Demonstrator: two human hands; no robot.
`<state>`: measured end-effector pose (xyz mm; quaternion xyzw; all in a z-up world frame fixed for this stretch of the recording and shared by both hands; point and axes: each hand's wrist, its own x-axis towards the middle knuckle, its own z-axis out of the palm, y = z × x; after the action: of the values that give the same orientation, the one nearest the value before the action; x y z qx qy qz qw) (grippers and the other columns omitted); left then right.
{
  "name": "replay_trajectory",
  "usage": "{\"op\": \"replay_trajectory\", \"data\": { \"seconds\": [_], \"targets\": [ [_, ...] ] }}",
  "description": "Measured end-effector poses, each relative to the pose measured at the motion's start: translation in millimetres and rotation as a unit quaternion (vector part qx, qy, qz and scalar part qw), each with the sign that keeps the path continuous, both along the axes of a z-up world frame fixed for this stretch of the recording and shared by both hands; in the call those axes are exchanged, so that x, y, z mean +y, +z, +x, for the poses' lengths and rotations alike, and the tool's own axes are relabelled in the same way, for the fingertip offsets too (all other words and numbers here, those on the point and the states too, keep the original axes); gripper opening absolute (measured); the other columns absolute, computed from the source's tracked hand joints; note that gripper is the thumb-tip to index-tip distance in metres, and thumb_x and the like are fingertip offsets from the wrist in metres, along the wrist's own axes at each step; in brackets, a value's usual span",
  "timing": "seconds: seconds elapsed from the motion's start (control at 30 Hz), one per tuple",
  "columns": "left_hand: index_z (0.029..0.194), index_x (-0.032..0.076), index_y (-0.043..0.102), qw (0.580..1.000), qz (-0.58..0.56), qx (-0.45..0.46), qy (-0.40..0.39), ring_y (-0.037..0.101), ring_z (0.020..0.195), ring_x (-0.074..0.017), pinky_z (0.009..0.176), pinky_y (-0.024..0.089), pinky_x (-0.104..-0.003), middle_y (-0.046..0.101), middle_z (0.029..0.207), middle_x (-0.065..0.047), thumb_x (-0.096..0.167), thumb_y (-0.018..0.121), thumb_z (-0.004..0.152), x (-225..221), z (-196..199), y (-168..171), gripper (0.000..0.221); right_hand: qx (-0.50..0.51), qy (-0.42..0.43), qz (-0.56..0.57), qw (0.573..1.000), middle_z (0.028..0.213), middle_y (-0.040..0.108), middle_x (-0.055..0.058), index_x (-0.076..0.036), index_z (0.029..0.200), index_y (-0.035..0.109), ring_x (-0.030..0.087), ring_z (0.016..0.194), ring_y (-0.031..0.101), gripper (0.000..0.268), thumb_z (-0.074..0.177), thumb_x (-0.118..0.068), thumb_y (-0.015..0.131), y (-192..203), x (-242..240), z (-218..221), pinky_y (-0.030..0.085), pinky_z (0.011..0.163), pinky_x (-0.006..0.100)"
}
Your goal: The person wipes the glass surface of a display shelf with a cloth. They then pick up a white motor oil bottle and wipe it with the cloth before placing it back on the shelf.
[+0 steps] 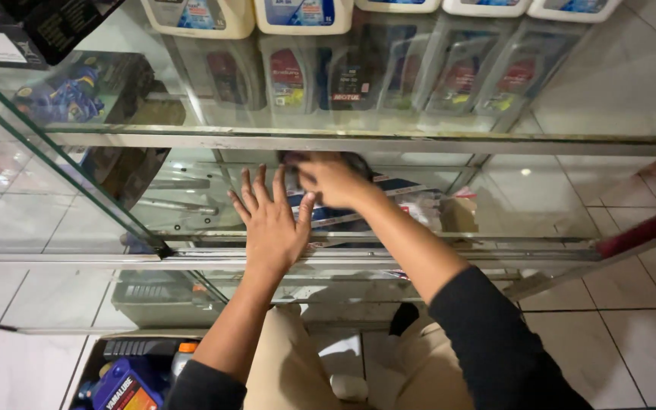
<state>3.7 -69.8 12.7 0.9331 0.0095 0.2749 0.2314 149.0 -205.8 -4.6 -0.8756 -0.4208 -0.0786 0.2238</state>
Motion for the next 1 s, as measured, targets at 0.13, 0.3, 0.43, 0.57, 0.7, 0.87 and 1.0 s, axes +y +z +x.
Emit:
{"op": "replay_trajectory", "data": {
  "seconds": [0.13,0.3,0.43,0.57,0.7,0.87,1.0],
  "targets": [
    [0.153,0.004,0.04,0.999,-0.017,0.04,0.006,0.01,0.154,-0.0469,0.117,0.002,-0.072,0.032,0.16,-0.027,0.06,0.043,0.101,6,5,-4,0.076,0.089,-0.147,-0.089,0.981,0.139,0.066,0.019,-0.013,0.135,0.066,0.039,0.127,0.064,0.04,0.106,-0.038,0.054,30,-23,31,0.049,0.109,0.049],
    [0.153,0.005,0.042,0.998,-0.043,0.041,-0.002,0.007,0.155,-0.0472,0.117,0.001,-0.074,0.031,0.161,-0.026,0.06,0.043,0.101,6,7,-5,0.075,-0.05,-0.209,-0.053,0.975,0.137,0.063,0.024,-0.012,0.134,0.064,0.042,0.124,0.058,0.049,0.087,-0.028,0.064,-13,-143,84,0.045,0.103,0.049],
    [0.152,0.005,0.043,0.998,-0.047,0.041,-0.013,0.007,0.155,-0.0482,0.118,0.002,-0.075,0.032,0.16,-0.027,0.059,0.043,0.102,5,4,-5,0.074,0.064,-0.342,-0.081,0.934,0.137,0.062,0.021,-0.011,0.137,0.061,0.042,0.126,0.057,0.049,0.095,-0.038,0.061,5,-205,39,0.045,0.105,0.049],
    [0.155,0.003,0.042,0.999,0.032,0.004,0.008,0.002,0.155,-0.0501,0.116,-0.003,-0.076,0.029,0.162,-0.03,0.062,0.038,0.105,1,8,-14,0.078,0.013,-0.284,-0.044,0.958,0.143,0.06,0.018,-0.01,0.139,0.061,0.037,0.134,0.053,0.045,0.105,-0.04,0.055,-2,-232,-13,0.04,0.113,0.046],
    [0.157,0.007,0.04,0.987,0.155,-0.037,0.034,-0.001,0.155,-0.0465,0.113,-0.01,-0.075,0.028,0.166,-0.025,0.066,0.033,0.104,-31,23,-24,0.079,0.032,-0.096,-0.027,0.995,0.157,0.048,0.012,-0.013,0.145,0.059,0.031,0.149,0.038,0.047,0.103,-0.032,0.051,16,-206,-89,0.028,0.119,0.05],
    [0.157,0.009,0.04,0.99,0.12,-0.032,-0.071,0.001,0.155,-0.045,0.117,-0.01,-0.072,0.028,0.165,-0.021,0.066,0.033,0.1,-108,34,-8,0.08,0.06,-0.063,-0.031,0.996,0.159,0.047,0.011,-0.014,0.142,0.061,0.03,0.15,0.037,0.044,0.104,-0.032,0.051,14,-198,-84,0.023,0.121,0.054],
    [0.154,0.008,0.04,0.991,0.08,0.017,-0.104,0.003,0.154,-0.0468,0.116,-0.008,-0.071,0.028,0.162,-0.022,0.066,0.036,0.098,-122,43,-9,0.08,0.036,-0.089,-0.006,0.995,0.154,0.05,0.017,-0.011,0.142,0.06,0.036,0.143,0.043,0.045,0.105,-0.035,0.05,5,-212,-32,0.029,0.118,0.051]
  ]
}}
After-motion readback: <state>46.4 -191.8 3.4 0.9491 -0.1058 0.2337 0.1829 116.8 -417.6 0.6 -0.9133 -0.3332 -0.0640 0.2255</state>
